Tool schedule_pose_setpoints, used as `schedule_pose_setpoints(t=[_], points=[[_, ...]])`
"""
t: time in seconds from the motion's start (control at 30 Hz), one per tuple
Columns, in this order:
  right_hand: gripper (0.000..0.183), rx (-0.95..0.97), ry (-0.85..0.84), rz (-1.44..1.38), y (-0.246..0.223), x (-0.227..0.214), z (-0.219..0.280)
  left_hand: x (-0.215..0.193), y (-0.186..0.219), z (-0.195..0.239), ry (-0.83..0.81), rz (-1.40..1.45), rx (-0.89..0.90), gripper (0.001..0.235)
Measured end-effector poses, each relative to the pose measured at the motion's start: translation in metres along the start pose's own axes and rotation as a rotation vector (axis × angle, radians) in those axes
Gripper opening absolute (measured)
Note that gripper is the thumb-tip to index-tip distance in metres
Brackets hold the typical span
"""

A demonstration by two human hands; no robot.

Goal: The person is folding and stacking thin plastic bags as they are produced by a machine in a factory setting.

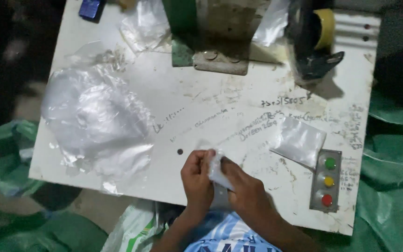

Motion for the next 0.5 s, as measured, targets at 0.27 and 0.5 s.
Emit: schedule_pose_setpoints(t=[0.27, 0.5], points=[[0.053, 0.039, -0.223, 0.391, -0.013, -0.012, -0.017, 0.025, 0.045, 0.036, 0.367, -1.167, 1.052, 0.011], [0.069, 0.716, 0.114, -0.563, 0.032, -0.026, -0.007, 0.022, 0.021, 0.028, 0.399, -1.302, 1.109, 0.023]])
Point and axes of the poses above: each hand's wrist, its own z-axis away from the middle knuckle, its own x-axis out of the palm, y = z × x, the point moved 8 cm from there along -z, towards the middle knuckle, and after that the axes turned 11 degrees about -x, right-handed, at the moved point
